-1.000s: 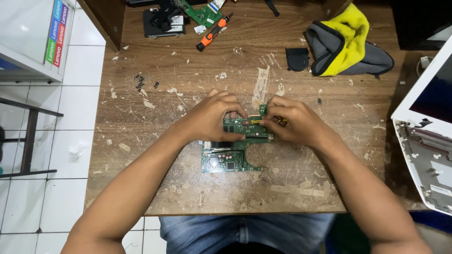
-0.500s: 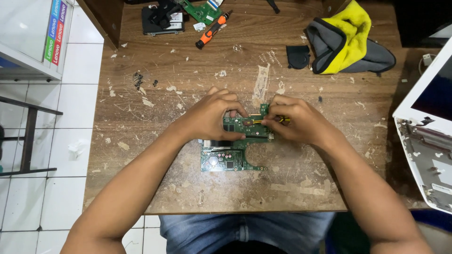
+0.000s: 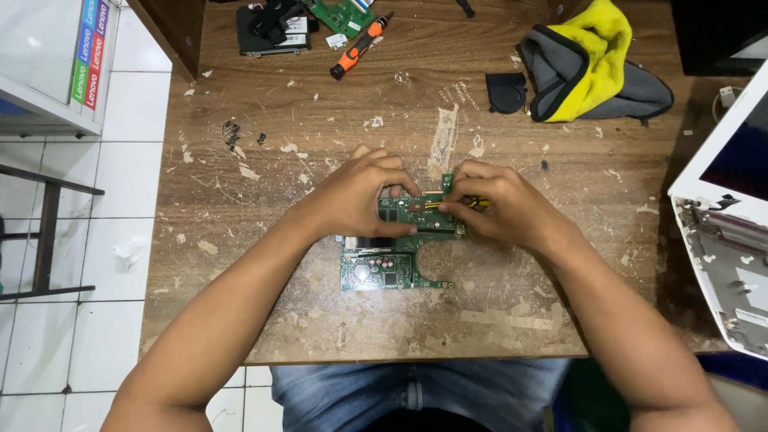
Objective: Using a small screwdriver to disconnect ribbon cables and components from a laptop motherboard.
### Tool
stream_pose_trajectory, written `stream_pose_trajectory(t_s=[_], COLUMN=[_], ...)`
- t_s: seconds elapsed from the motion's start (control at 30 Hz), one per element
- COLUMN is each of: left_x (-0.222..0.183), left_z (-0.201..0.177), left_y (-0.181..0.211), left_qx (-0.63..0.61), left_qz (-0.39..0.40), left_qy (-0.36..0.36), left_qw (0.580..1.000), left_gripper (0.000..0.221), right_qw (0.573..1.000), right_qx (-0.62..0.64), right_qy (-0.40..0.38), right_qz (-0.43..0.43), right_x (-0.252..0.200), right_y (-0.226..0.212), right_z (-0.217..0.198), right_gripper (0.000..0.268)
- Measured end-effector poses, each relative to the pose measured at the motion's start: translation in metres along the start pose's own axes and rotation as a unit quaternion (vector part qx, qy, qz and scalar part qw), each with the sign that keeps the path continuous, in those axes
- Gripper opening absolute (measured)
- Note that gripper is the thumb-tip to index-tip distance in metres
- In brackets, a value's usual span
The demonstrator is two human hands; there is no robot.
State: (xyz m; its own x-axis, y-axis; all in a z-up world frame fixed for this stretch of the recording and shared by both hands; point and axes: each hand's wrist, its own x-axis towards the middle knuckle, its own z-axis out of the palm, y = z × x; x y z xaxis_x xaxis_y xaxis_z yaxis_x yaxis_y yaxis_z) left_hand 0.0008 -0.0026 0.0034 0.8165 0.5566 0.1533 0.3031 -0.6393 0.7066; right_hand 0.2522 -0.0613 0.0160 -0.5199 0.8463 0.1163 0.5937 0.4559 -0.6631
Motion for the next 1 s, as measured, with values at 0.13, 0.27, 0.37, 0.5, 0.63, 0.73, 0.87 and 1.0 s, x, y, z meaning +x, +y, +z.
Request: stream_pose_trajectory(t_s=[0.13,0.27,0.37,0.5,0.63,0.73,0.87,1.0], left_x=[0.0,-0.001,-0.001,-0.001,-0.001,0.0,0.0,0.007], left_z=[-0.003,-0.003,-0.002,-0.001,-0.001,-0.002,-0.003,-0.013], left_y=[0.002,0.004,0.002,0.0,0.0,0.001,0.003,-0.003], left_qx=[-0.007,-0.011,-0.012,-0.01,-0.01,-0.008,-0.012,-0.098], left_qz=[-0.007,-0.007,-0.003,-0.004,-0.004,-0.004,0.002,0.003], left_qy=[-0.005,-0.004,-0.003,-0.005,-0.008,-0.008,-0.006,0.016], left_qw=[1.0,1.0,1.0,1.0,1.0,1.0,1.0,0.995], left_gripper=[0.042,0.041,0.041,0.041,0.041,0.041,0.043,0.049], right_qw=[1.0,1.0,0.999,0.999,0.998,0.998,0.999,0.999], right_qx=[0.011,-0.001,0.005,-0.014,-0.055,-0.046,-0.035,-0.038], right_qy=[0.005,-0.03,-0.051,-0.043,-0.017,-0.032,-0.034,-0.022], right_qz=[0.006,0.004,0.002,-0.01,-0.022,-0.028,-0.014,-0.017], right_x=[0.001,0.0,0.0,0.001,0.0,0.0,-0.002,-0.001], right_y=[-0.006,-0.004,-0.003,-0.006,-0.005,0.002,0.004,0.006], right_z=[-0.009,-0.018,-0.014,-0.012,-0.02,-0.015,-0.015,-0.013], right_gripper=[0.005,0.005,0.003,0.004,0.007,0.004,0.002,0.005])
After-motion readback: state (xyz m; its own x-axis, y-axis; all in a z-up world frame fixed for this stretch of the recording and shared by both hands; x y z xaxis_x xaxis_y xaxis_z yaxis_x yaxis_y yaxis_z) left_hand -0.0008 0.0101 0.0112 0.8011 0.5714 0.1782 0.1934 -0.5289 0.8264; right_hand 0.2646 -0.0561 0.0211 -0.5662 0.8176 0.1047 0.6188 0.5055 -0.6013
